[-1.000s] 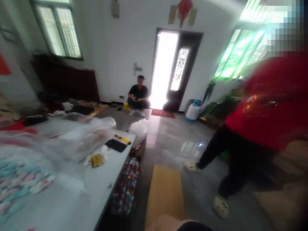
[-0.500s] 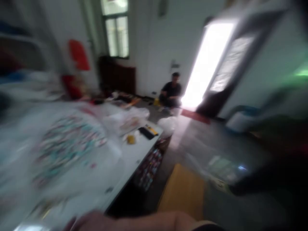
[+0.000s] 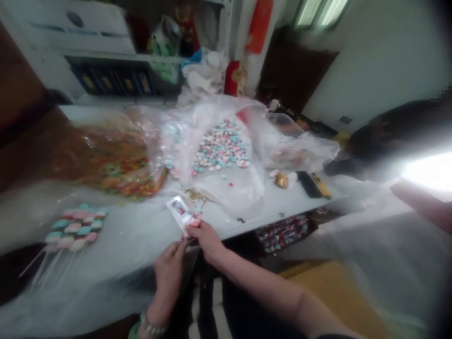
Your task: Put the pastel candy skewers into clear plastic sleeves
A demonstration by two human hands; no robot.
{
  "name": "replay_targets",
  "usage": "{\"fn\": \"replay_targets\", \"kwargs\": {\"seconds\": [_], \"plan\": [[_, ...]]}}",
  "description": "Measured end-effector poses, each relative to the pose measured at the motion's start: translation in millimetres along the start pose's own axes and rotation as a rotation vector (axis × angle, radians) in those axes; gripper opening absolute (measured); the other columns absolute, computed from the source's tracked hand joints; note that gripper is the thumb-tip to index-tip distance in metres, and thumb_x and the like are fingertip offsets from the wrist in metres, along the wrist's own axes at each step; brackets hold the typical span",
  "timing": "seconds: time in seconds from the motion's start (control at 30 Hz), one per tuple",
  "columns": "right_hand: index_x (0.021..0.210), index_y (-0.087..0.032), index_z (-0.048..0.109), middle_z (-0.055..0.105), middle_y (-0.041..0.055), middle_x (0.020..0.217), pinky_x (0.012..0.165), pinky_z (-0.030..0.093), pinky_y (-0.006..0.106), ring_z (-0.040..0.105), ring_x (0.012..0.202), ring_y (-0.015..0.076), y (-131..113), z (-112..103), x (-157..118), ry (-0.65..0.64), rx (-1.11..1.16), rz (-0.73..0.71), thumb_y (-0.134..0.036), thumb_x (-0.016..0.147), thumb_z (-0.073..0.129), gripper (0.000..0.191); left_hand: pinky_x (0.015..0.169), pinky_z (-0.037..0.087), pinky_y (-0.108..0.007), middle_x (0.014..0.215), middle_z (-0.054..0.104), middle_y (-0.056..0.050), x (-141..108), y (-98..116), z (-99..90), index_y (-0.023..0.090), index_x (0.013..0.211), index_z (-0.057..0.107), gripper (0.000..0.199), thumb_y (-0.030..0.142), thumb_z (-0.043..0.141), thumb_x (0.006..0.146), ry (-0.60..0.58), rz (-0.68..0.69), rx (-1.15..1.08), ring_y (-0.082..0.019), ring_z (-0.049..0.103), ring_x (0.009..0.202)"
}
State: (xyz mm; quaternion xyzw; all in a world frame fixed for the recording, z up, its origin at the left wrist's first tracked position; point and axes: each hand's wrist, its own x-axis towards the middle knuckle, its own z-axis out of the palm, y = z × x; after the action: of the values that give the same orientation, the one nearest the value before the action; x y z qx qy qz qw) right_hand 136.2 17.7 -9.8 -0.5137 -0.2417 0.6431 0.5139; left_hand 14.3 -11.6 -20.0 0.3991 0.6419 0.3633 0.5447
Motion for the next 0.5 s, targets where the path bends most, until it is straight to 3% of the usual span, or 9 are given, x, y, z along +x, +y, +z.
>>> {"fn": "replay_targets", "kwargs": {"seconds": [0.07,0.17,0.27,0.33,0.5], "plan": [[0.085,-0.017,0.064,0.065,0.0035,0.078,0.064,0.047,0.027,0.061,0.072,0.0162,-5.8,-14.5,20.4,-0.01,-0.282,-0.109,-0.032,0.082,0.057,0.017,0.042,0.026,-0.022,0.052,0.047,0.005,7.5,1.5,-9.9,0.018,0.074,0.064,0.034,0.05,0.075,0.067,0.055,0.021,-0.046,-0.011,0.036,0.046],[0.087,-0.017,0.066,0.065,0.0069,0.096,0.089,0.045,0.031,0.058,0.094,0.018,-16.5,-40.8,58.4,0.157,-0.864,-0.419,-0.015,0.085,0.05,0.016,0.038,0.019,-0.021,0.047,0.037,0.008,17.9,8.4,-18.1,0.019,0.068,0.056,0.034,0.048,0.074,0.067,0.077,-0.01,-0.185,-0.008,0.028,0.04],[0.096,-0.016,0.066,0.061,0.0097,0.104,0.089,0.044,0.029,0.055,0.096,0.0178,-21.4,-59.4,88.1,0.156,-1.272,-0.466,-0.009,0.091,0.043,0.025,0.035,0.016,-0.02,0.043,0.031,0.011,24.2,17.0,-17.3,0.019,0.065,0.051,0.037,0.047,0.076,0.065,0.0,-0.077,-0.339,-0.006,0.022,0.035],[0.097,-0.016,0.066,0.06,0.0098,0.105,0.087,0.044,0.028,0.054,0.096,0.0182,-20.9,-65.4,97.2,0.146,-1.385,-0.43,-0.008,0.091,0.043,0.025,0.034,0.016,-0.019,0.041,0.031,0.011,26.4,22.1,-14.3,0.019,0.067,0.053,0.037,0.045,0.078,0.062,-0.055,-0.122,-0.39,-0.005,0.022,0.034],[0.102,-0.015,0.063,0.059,0.0128,0.111,0.087,0.044,0.032,0.053,0.098,0.0214,-13.1,-67.7,94.6,0.151,-1.42,-0.388,-0.003,0.087,0.044,0.027,0.034,0.021,-0.019,0.041,0.034,0.011,32.9,28.0,-7.2,0.017,0.072,0.057,0.032,0.041,0.078,0.064,-0.096,-0.169,-0.413,-0.005,0.025,0.033]]}}
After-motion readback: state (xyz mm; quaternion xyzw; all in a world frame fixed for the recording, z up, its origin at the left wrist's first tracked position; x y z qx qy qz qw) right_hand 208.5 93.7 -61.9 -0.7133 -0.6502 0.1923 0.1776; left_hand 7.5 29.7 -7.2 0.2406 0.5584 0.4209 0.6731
